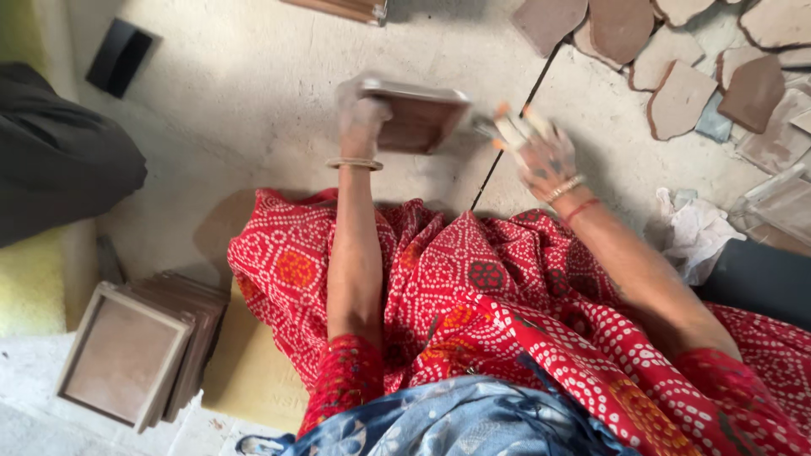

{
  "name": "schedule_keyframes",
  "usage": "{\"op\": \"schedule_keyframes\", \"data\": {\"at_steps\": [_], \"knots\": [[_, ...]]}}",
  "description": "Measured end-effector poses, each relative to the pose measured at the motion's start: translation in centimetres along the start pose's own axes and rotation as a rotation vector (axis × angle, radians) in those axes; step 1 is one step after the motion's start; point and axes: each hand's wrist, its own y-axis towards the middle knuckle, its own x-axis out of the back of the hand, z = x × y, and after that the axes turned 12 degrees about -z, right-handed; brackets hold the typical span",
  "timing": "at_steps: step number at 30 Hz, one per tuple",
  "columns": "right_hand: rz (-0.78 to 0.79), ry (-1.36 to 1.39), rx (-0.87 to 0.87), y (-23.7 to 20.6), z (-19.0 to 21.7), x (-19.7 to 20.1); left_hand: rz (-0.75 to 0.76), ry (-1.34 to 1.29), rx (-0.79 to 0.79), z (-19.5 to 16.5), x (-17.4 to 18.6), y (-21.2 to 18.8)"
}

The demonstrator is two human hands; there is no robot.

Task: The person sits on the floor sanding wooden frames one at a time, rubbing a sanding block along the frame edges and surfaces, then placing the finished frame onto a stack beside them and taking the next frame from a pile.

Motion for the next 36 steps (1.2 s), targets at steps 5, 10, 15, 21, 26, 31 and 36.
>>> {"op": "schedule_keyframes", "data": {"at_steps": [5,10,15,21,26,31,36], "knots": [[0.028,0.178,-0.53,-5.8,-5.0,-2.9,-0.037,-0.597,0.091,0.7,-0.2,0.1],[-0.207,0.377,-0.368,-3.9,-2.6,-4.6,0.179,-0.267,0.042,0.2,-1.4,-1.4],[-0.066,0.492,-0.517,0.5,1.9,-3.8,0.272,0.083,-0.036,-3.5,1.1,-1.5],[-0.224,0.468,-0.032,2.0,6.1,-0.1,0.304,0.907,-0.518,-5.9,3.2,-1.9],[-0.373,0.347,0.117,3.7,10.3,2.7,0.406,0.3,-0.199,-4.9,1.5,-2.4],[-0.475,0.294,0.243,6.1,14.9,1.4,0.441,0.581,-0.407,-3.9,-0.3,-2.5],[-0.397,0.376,0.258,6.9,14.9,-0.7,0.445,0.557,-0.518,-4.2,-0.6,-2.9]]}}
